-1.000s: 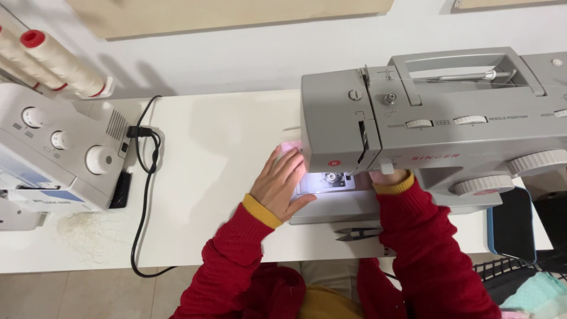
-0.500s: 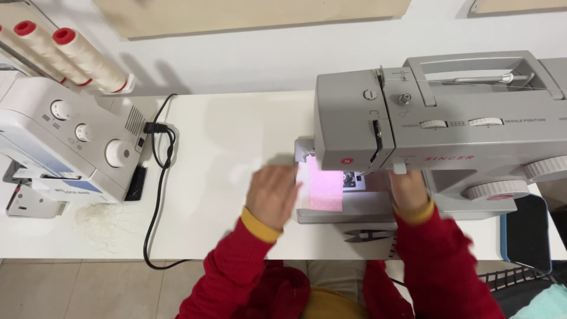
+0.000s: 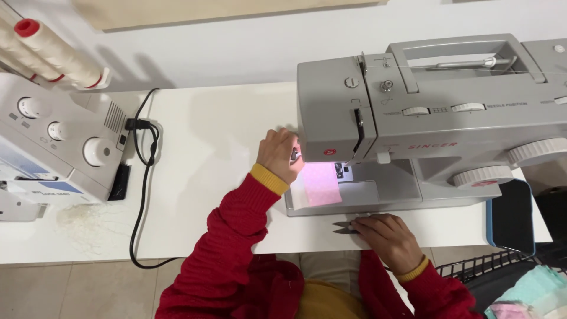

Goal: Sewing fabric pieces together using a sewing machine.

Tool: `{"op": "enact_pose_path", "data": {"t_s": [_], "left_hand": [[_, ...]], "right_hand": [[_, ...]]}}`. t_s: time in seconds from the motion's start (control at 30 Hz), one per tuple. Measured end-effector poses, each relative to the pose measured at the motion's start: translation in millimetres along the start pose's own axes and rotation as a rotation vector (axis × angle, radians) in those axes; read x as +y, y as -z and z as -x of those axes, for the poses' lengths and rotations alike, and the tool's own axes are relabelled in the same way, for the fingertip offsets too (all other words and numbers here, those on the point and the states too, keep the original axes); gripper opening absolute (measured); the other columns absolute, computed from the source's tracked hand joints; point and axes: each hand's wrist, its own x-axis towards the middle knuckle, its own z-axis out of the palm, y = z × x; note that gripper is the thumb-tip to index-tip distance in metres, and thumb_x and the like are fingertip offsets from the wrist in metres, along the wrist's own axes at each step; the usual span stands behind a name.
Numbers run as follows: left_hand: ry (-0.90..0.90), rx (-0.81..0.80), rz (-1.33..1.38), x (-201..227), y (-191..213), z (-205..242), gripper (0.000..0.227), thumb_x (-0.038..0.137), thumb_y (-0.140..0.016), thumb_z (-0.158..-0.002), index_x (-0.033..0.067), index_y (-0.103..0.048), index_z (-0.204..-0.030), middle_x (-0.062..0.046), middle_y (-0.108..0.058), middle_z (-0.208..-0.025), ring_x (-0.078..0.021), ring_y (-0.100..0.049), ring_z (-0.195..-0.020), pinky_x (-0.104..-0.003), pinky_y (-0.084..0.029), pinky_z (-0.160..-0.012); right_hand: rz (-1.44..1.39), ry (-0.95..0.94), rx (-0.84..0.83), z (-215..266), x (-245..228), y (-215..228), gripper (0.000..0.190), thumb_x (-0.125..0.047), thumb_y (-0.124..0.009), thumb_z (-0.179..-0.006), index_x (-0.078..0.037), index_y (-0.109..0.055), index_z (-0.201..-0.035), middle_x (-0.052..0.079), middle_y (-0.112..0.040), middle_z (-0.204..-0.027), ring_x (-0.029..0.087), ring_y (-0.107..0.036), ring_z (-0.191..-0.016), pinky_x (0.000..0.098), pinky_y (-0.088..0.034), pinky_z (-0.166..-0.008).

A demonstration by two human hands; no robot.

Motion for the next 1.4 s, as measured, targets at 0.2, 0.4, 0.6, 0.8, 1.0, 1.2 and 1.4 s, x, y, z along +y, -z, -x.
{"op": "enact_pose_path", "data": {"t_s": [0.2, 0.4, 0.6, 0.8, 1.0, 1.2, 1.4], "left_hand": [[0.032, 0.025, 0.316, 6.7, 4.4, 11.7, 0.023, -0.001, -0.068, -0.085, 0.0038, -0.055, -0.103, -0.009, -0.066, -0.083, -0.0227, -0.066, -0.077, -0.035, -0.056, -0.068], [0.177, 0.117, 0.600, 14.2, 42.8, 53.8, 0.029, 0.003, -0.076, -0.087, 0.0029, -0.052, -0.103, -0.007, -0.065, -0.081, -0.0167, -0.067, -0.071, -0.027, -0.055, -0.065], [0.229, 0.216, 0.646, 10.3, 65.9, 101.7, 0.025, 0.005, -0.075, -0.092, 0.0045, -0.053, -0.103, -0.005, -0.065, -0.087, -0.0121, -0.066, -0.076, -0.025, -0.053, -0.065], [0.339, 0.227, 0.703, 11.6, 67.5, 116.8, 0.027, 0.007, -0.079, -0.090, 0.0035, -0.055, -0.101, -0.006, -0.066, -0.082, -0.0145, -0.059, -0.066, -0.026, -0.049, -0.062], [0.253, 0.255, 0.752, 4.7, 68.5, 122.8, 0.029, 0.007, -0.079, -0.089, 0.0034, -0.054, -0.104, -0.007, -0.071, -0.089, -0.0134, -0.065, -0.073, -0.026, -0.053, -0.067], [0.271, 0.171, 0.746, 3.6, 89.7, 143.2, 0.028, 0.011, -0.080, -0.091, 0.0053, -0.057, -0.107, -0.007, -0.077, -0.091, -0.0135, -0.071, -0.075, -0.025, -0.055, -0.066], [0.066, 0.086, 0.711, -0.9, 103.3, 168.1, 0.032, 0.011, -0.079, -0.091, 0.0054, -0.058, -0.115, -0.009, -0.076, -0.099, -0.0147, -0.073, -0.080, -0.027, -0.057, -0.063]], "right_hand": [[-0.012, -0.021, 0.018, 0.2, -4.7, -1.0, 0.034, 0.001, -0.070, -0.075, 0.000, -0.073, -0.108, 0.012, -0.074, -0.105, 0.024, -0.068, -0.088, 0.0368, -0.055, -0.079], [-0.046, -0.311, 0.200, -48.0, -30.4, 9.9, 0.012, 0.001, -0.067, -0.093, 0.000, -0.062, -0.105, 0.013, -0.068, -0.091, 0.028, -0.068, -0.076, 0.0357, -0.055, -0.065], [0.258, -0.330, 0.042, -112.2, -39.8, -20.6, 0.031, -0.031, -0.076, -0.091, -0.007, -0.061, -0.102, 0.007, -0.070, -0.082, 0.026, -0.070, -0.067, 0.0377, -0.049, -0.047], [0.357, -0.204, -0.014, -128.1, -47.8, -41.0, 0.038, -0.043, -0.073, -0.093, -0.009, -0.056, -0.097, 0.004, -0.063, -0.071, 0.022, -0.065, -0.056, 0.0366, -0.048, -0.046], [0.428, -0.228, -0.109, -133.0, -53.1, -38.5, 0.039, -0.046, -0.069, -0.098, -0.012, -0.055, -0.086, 0.001, -0.061, -0.066, 0.020, -0.064, -0.055, 0.0346, -0.047, -0.046], [-0.427, -0.332, 0.088, -145.9, -78.4, -9.5, 0.036, -0.026, -0.076, -0.090, -0.001, -0.063, -0.111, 0.010, -0.073, -0.092, 0.014, -0.073, -0.076, 0.0259, -0.057, -0.061], [-0.569, -0.433, -0.301, -142.3, -89.7, -32.2, 0.021, -0.013, -0.081, -0.079, -0.007, -0.076, -0.098, 0.007, -0.069, -0.067, 0.011, -0.060, -0.055, 0.0280, -0.051, -0.055]]}}
